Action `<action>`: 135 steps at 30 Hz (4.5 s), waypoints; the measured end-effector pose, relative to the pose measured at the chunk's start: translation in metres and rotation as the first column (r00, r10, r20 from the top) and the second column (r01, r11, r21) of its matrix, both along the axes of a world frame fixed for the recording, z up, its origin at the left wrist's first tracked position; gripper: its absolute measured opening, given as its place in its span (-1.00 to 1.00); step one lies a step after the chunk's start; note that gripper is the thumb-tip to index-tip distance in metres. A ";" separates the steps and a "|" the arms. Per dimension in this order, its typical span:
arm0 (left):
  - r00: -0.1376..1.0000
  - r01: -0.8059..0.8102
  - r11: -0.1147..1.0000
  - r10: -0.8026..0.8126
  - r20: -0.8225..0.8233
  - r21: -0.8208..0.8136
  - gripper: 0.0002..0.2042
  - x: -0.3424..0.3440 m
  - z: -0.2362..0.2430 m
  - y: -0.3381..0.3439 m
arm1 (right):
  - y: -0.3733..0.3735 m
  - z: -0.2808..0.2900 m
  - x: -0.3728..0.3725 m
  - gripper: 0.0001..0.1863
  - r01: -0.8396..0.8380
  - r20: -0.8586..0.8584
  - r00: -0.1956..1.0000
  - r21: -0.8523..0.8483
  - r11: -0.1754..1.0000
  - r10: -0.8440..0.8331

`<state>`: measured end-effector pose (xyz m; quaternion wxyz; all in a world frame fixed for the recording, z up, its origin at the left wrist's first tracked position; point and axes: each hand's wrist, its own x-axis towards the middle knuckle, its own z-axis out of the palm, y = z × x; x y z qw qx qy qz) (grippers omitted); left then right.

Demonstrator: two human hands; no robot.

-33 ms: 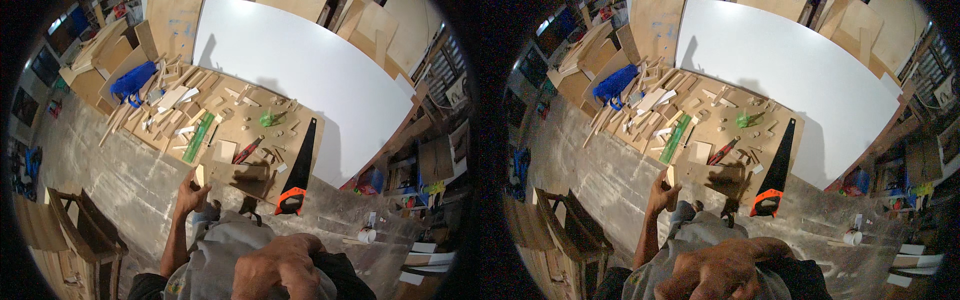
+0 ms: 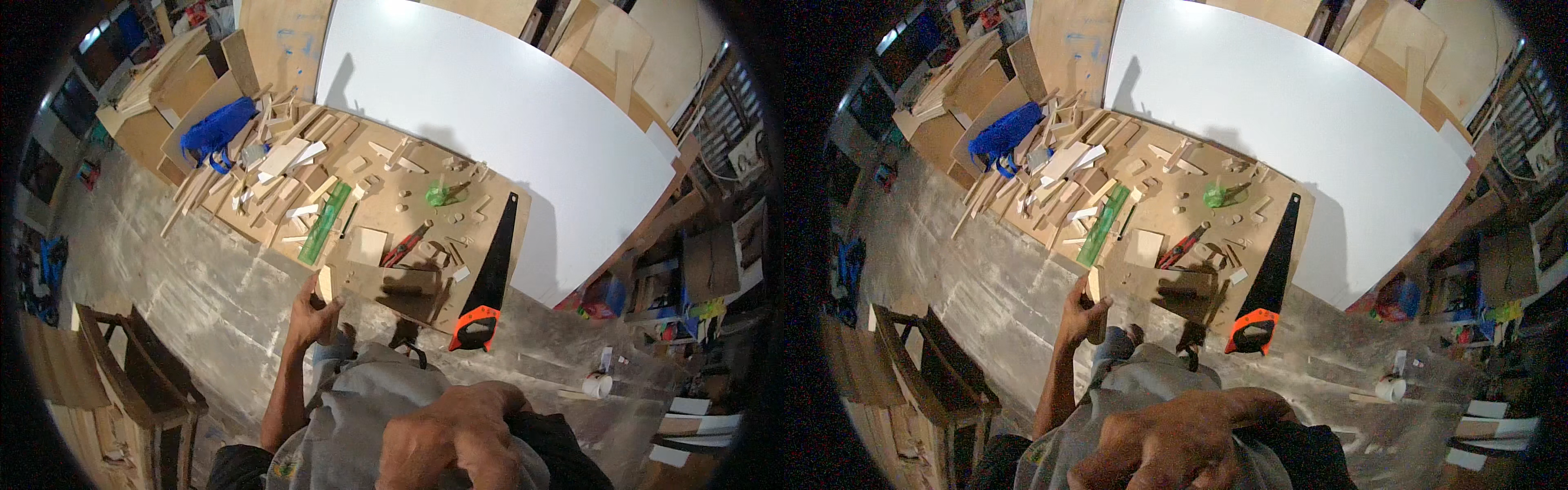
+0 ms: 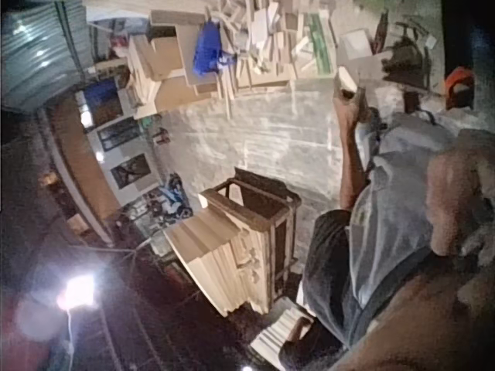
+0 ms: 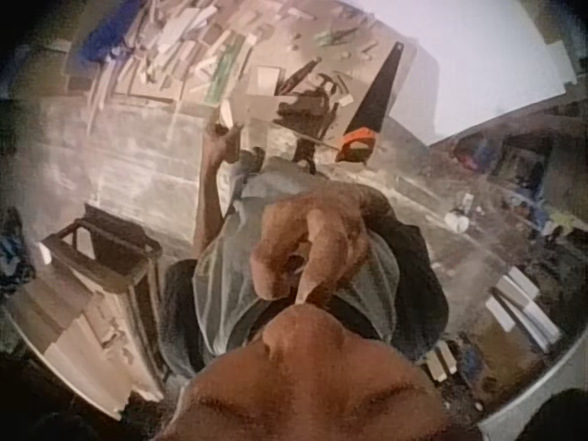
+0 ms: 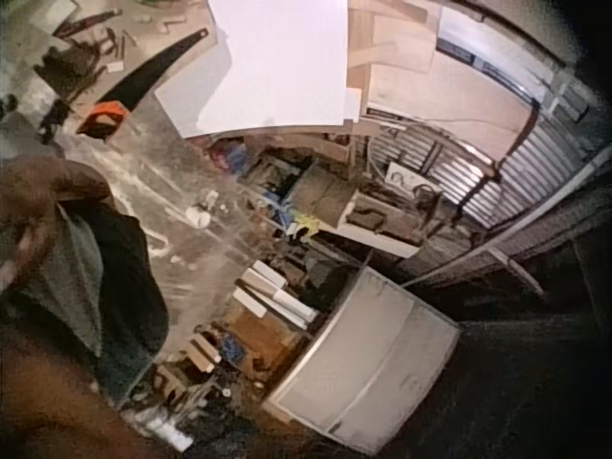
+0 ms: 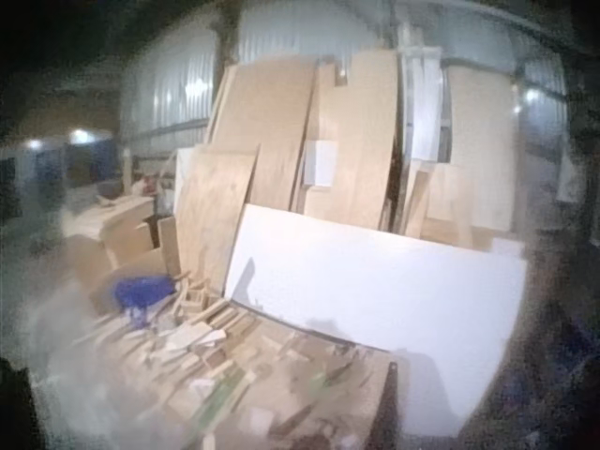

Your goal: Marking a wooden block with a pencil, using a hand saw to cut the block on a table, and handling various wood scraps in a workshop.

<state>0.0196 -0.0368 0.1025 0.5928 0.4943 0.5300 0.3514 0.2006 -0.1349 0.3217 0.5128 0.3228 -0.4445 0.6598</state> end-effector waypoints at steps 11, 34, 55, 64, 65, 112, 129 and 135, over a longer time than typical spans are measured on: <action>0.903 0.224 0.974 -0.218 0.371 0.028 -0.53 -0.041 -0.010 0.106 | 0.109 -0.111 -0.018 -0.82 0.941 0.875 -0.112 0.246 0.234 -0.470; 0.810 0.482 0.851 -0.340 0.478 -0.210 -0.53 -0.057 -0.021 0.143 | 0.174 -0.354 -0.114 -0.69 0.993 0.985 -0.034 0.014 -0.117 -0.167; 0.917 0.192 0.883 -0.006 0.399 -0.428 -0.64 -0.047 -0.072 0.141 | 0.159 -0.293 -0.057 -0.76 0.853 0.873 -0.440 0.480 0.204 -0.212; 0.961 0.104 0.952 -0.022 0.276 -0.287 -0.71 -0.018 -0.049 0.144 | 0.146 -0.282 -0.081 -0.40 0.779 0.862 -0.431 0.504 0.373 -0.266; 0.947 0.166 0.944 -0.072 0.313 -0.284 -0.71 -0.019 -0.052 0.144 | 0.141 -0.301 -0.079 -0.43 0.792 0.851 -0.484 0.525 0.313 -0.203; 0.799 0.579 0.811 -0.585 0.141 0.086 -0.55 -0.041 -0.026 0.170 | 0.110 -0.299 -0.065 -0.22 0.938 0.953 -0.292 0.271 0.216 0.074; 0.718 0.671 0.739 -0.631 0.293 -0.053 -0.76 -0.014 -0.039 0.148 | 0.100 -0.308 -0.055 -0.50 0.966 0.966 -0.257 0.257 -0.006 0.000; 0.699 0.681 0.733 -0.646 0.307 -0.009 -0.72 -0.006 -0.042 0.138 | 0.105 -0.328 -0.029 -0.57 0.905 0.897 -0.426 0.422 -0.059 -0.117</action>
